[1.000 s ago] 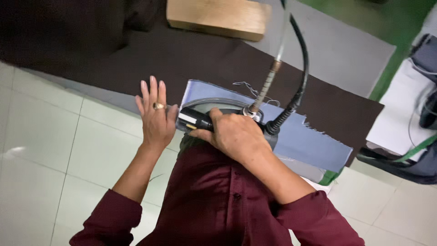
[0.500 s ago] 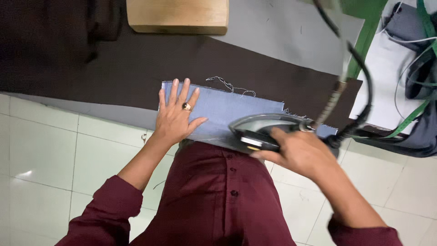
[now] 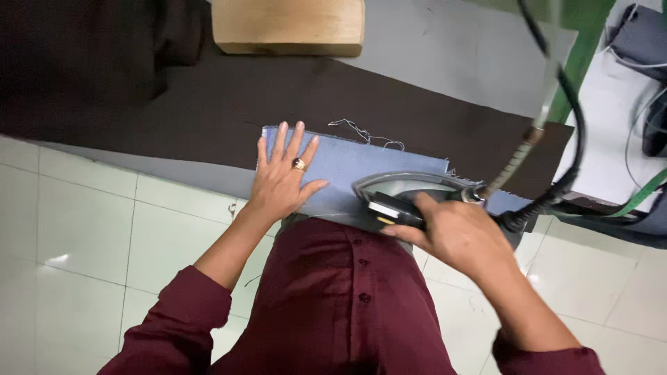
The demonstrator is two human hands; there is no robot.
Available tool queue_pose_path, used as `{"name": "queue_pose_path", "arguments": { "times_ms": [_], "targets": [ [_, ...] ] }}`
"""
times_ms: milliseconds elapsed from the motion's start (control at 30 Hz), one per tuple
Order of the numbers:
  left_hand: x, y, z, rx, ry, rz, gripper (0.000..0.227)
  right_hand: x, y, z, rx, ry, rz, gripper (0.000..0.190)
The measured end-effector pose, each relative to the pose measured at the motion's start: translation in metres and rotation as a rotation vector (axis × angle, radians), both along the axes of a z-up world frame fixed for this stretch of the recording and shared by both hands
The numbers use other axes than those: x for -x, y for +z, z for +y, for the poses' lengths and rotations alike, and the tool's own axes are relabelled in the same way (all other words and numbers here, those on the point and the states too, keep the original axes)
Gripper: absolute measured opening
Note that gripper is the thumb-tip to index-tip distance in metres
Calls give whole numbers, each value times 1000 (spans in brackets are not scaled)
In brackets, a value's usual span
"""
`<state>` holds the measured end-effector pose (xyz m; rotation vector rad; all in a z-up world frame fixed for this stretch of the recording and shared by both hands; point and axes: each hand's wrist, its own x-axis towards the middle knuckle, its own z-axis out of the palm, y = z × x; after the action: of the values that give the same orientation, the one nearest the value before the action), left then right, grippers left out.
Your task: The person irons a piece of light blue fabric on a grey ironing board using a steam iron and a wooden pressing block. They repeatedly smooth the fabric, apply the iron, and use the block to press seams. The person also handles a dark brown garment, folding and arranging it on the board alongside the blue fabric.
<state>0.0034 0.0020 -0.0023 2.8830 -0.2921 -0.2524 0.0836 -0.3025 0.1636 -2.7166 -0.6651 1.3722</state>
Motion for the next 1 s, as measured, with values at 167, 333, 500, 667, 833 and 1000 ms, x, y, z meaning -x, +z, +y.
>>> {"name": "queue_pose_path", "arguments": {
  "times_ms": [167,333,500,667,833,1000],
  "targets": [
    [5,3,15,99,35,0,80,0,3,47,-61,52,16,58],
    [14,8,55,-22,242,-32,83,-2,12,88,-152,40,36,57],
    [20,3,97,-33,380,-73,77,-2,5,118,-204,40,31,57],
    [41,12,163,-91,622,-24,67,-5,6,148,-240,44,55,60],
    [67,-3,237,-66,674,-174,66,-2,3,169,-276,32,34,58],
    [-34,39,184,250,288,-623,42,1,9,185,-293,-15,7,56]
  ]
}}
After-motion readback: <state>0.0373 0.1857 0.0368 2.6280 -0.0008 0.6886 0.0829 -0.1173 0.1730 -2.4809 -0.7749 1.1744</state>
